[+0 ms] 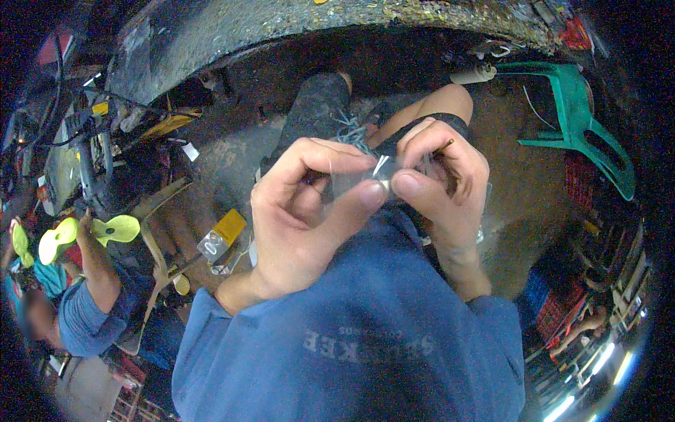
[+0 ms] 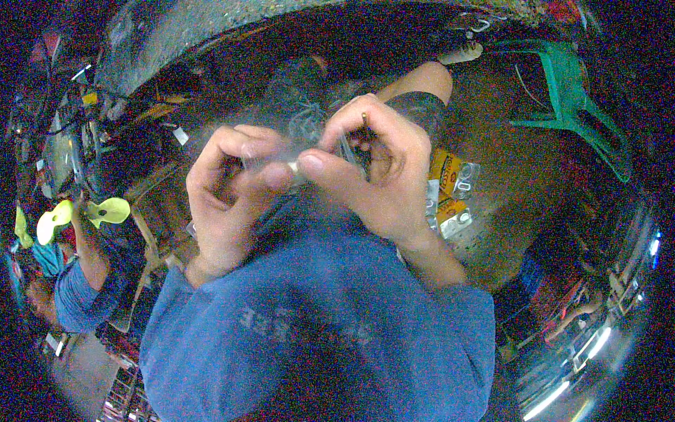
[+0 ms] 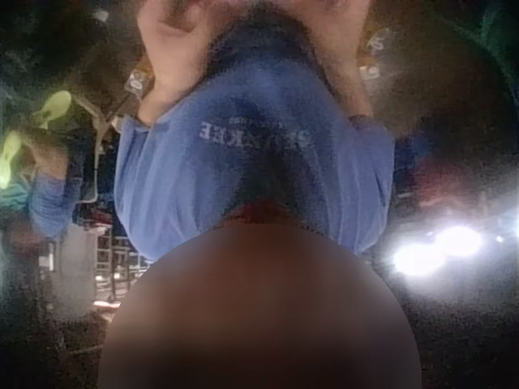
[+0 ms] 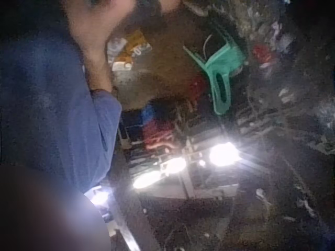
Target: The person holds a shoe sole and uses a thin stick to apply a white substance into the tread grooves. They then wrap the sole in plastic wrap and use a metal tool to press and smooth the material into the grooves.
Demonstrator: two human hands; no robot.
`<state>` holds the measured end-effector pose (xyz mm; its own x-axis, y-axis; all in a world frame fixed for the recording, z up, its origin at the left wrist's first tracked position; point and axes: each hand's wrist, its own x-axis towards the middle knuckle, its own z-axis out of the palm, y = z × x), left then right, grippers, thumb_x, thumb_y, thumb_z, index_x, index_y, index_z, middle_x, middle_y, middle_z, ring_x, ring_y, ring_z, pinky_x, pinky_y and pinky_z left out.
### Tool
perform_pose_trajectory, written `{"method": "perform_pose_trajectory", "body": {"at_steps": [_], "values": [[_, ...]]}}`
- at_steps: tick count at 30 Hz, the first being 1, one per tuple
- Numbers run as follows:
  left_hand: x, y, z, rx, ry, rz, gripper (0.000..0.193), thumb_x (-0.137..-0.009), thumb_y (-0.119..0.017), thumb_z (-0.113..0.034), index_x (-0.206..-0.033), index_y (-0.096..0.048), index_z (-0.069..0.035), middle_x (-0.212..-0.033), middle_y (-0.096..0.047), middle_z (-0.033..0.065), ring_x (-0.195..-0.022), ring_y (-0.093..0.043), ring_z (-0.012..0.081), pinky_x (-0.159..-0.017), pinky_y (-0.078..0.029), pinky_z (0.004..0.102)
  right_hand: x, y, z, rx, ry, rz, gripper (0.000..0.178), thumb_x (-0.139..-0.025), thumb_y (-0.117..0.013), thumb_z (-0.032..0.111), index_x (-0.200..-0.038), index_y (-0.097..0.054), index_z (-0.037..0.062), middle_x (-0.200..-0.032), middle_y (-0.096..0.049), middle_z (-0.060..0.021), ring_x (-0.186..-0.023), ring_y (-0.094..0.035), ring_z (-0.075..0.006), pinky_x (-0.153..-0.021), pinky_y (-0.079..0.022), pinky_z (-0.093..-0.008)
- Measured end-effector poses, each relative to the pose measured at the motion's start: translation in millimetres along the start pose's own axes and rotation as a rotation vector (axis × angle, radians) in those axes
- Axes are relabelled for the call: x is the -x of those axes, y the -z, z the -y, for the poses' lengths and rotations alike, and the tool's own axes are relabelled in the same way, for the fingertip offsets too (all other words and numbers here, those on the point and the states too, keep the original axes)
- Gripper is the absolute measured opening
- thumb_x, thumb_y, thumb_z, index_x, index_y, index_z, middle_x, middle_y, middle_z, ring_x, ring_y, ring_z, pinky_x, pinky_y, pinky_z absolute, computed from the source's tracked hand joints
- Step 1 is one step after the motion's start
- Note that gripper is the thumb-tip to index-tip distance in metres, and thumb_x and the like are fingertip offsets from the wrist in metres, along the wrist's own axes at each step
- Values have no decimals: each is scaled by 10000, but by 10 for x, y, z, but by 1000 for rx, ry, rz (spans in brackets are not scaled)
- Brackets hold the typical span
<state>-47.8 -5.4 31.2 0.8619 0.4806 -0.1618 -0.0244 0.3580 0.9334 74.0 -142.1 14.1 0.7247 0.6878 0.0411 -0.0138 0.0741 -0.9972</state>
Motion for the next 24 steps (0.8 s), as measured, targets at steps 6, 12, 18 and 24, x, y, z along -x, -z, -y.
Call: {"method": "perform_pose_trajectory", "body": {"at_steps": [6, 12, 18, 24], "values": [[10, -32, 48, 39, -79, -2, 247, -832, -725, 113, -1041, -623, 28, -1103, -633, 158, -1083, -610, 204, -974, -471, 325, 40, -2, 11, 28, 4, -27, 180, -808, -789, 43, -862, -618, 35, -826, -617, -29, -771, -557, -100, -706, -427, -245], [6, -21, 55, 118, -36, 8, 160, -875, -695, 76, -999, -613, 18, -1085, -633, 159, -1063, -613, 199, -936, -486, 312, 42, -10, -21, -51, -13, -32, 190, -798, -786, 34, -878, -614, 35, -848, -615, -34, -775, -552, -102, -704, -416, -241], [-9, -11, 65, 71, -44, 20, 141, -883, -681, 59, -988, -603, 7, -1068, -628, 150, -1033, -610, 186, -923, -483, 302, 43, -16, 32, -30, -73, -26, 194, -790, -781, 23, -853, -600, 49, -837, -610, -28, -756, -536, -85, -678, -400, -234], [-7, -82, 30, 113, -13, -5, 160, -865, -697, 75, -971, -603, 3, -1063, -628, 140, -1025, -610, 163, -909, -489, 283, 50, -44, 39, 30, -107, -64, 225, -782, -789, 25, -808, -569, 61, -787, -579, -11, -713, -514, -75, -629, -387, -225]]}}
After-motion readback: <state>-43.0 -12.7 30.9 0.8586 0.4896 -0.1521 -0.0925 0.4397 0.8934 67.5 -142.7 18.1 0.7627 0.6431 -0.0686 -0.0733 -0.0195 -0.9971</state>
